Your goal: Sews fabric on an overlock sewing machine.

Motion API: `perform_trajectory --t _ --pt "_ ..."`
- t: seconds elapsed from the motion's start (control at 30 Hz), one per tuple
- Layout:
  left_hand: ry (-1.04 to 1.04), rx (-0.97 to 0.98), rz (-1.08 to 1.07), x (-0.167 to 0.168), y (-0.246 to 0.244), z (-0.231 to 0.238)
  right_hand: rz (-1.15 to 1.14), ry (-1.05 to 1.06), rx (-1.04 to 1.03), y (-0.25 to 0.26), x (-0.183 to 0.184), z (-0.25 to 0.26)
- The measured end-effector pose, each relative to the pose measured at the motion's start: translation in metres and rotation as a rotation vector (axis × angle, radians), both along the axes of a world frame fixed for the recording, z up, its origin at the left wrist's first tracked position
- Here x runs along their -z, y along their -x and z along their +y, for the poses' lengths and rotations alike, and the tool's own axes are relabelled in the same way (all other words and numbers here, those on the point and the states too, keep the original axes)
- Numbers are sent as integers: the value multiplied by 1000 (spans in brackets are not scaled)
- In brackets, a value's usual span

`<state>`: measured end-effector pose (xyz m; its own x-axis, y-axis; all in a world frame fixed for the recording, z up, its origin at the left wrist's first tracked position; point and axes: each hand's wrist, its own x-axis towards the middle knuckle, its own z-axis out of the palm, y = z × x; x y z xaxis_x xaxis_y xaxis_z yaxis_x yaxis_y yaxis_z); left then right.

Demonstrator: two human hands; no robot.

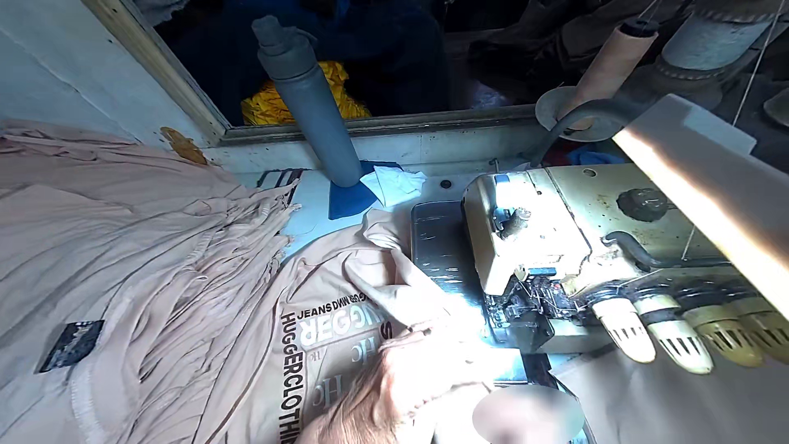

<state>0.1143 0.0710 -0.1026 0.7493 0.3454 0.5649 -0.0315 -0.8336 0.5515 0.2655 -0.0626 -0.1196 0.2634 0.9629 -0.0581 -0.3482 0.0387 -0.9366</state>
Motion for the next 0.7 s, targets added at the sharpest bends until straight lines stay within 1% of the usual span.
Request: perform_trajectory --t 0.03,0.1,0.13,0.17,0.23,0.3,0.33,0.37,0.4,0.43,0.53,0.57,0.63,0.7 --pt "33 43 -27 0 0 -1 -17 -15 36 0 -1 -1" --pt "111 68 -95 0 -2 -4 -128 -45 105 -1 -1 -1" --pt "145 42 -138 0 -3 -6 -194 -58 136 -2 -2 -1" --pt "141 -29 -158 -1 -3 -9 -265 -71 164 -4 -4 0" --pt "26 -249 -116 -1 -5 -15 -408 -116 208 -10 -8 1" --pt "-156 -434 31 -1 -7 -17 -591 -174 226 -18 -10 2" --pt "-215 -475 118 -2 -9 -16 -676 -198 234 -21 -11 3" --pt "-228 -466 178 -2 -10 -16 -743 -218 242 -23 -12 3" --pt "-222 -436 186 -1 -11 -15 -789 -238 252 -25 -14 5" --pt "-206 -407 150 0 -13 -14 -819 -257 263 -27 -15 7" --pt "-67 -360 -73 8 -17 -26 -858 -295 282 -32 -14 16" --pt "-29 -321 -97 10 -18 -31 -877 -299 286 -33 -13 19" --pt "-61 -273 -60 15 -22 -32 -932 -307 284 -36 -10 24" --pt "-153 -320 -10 22 -26 -29 -979 -330 289 -38 -6 28"
